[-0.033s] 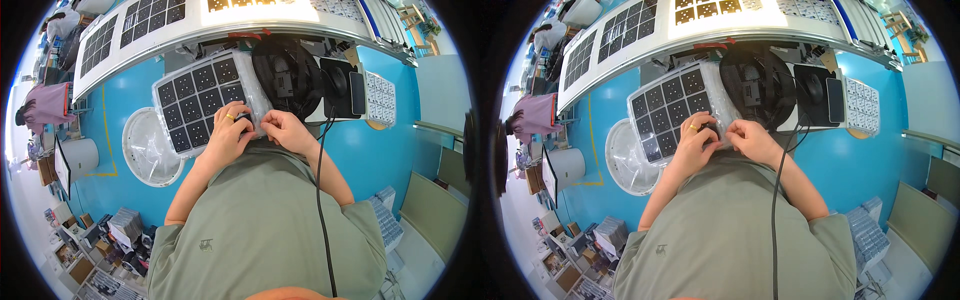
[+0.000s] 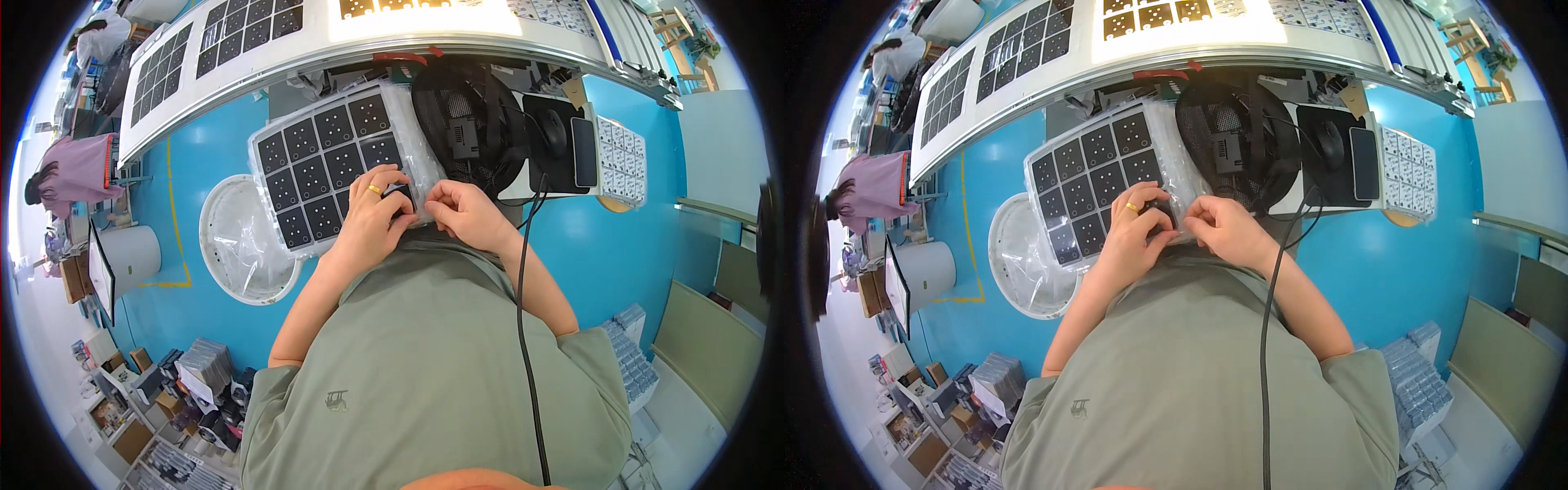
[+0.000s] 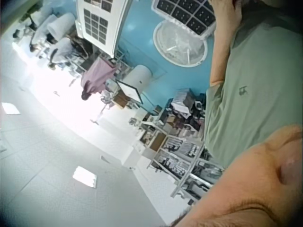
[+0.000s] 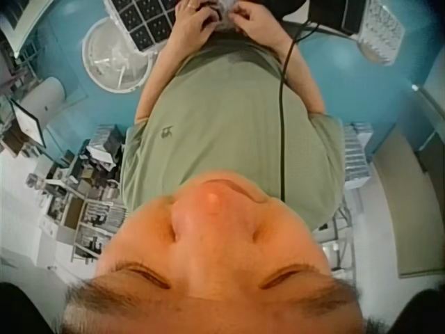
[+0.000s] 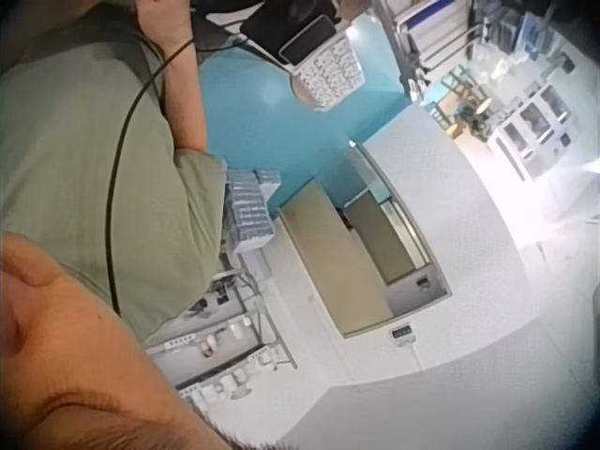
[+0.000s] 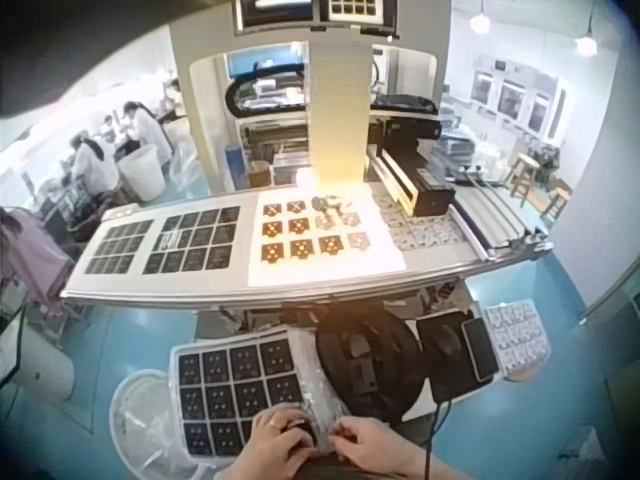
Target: Assembling small solar cells onto a grid and applying protective film on a production line.
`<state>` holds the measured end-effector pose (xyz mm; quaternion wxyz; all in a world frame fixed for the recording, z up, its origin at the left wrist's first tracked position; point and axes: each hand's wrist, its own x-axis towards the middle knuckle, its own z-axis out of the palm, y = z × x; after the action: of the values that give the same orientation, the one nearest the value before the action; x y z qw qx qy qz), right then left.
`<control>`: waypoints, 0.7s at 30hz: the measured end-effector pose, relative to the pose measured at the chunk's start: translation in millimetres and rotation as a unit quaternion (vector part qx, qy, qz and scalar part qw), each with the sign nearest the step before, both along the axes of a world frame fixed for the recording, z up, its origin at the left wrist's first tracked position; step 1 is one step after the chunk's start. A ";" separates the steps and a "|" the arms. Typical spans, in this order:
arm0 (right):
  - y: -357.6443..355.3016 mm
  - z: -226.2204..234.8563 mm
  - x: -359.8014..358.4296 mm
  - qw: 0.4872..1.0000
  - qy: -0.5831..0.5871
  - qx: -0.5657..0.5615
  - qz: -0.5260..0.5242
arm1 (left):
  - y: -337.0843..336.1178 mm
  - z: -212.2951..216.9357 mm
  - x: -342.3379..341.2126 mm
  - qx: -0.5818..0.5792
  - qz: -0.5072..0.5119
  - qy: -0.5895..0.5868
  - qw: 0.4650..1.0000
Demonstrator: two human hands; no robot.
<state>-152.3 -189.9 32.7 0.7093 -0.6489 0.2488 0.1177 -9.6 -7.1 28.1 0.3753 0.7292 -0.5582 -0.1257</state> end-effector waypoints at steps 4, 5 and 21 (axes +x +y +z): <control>4.7 -5.0 0.0 0.998 -0.020 -0.054 0.002 | -0.8 5.0 -0.7 0.002 -0.003 0.000 1.000; 5.5 -5.6 -0.3 0.998 -0.019 -0.054 0.002 | -2.0 6.6 -2.0 0.008 -0.004 -0.010 1.000; 5.9 -6.9 -5.1 0.998 0.002 -0.024 -0.055 | 1.7 -3.7 -3.9 -0.067 0.003 0.001 0.998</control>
<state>-157.3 -184.0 25.8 0.6984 -0.6508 0.2884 0.0739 -13.5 -5.4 24.4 0.4243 0.7042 -0.5626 -0.0872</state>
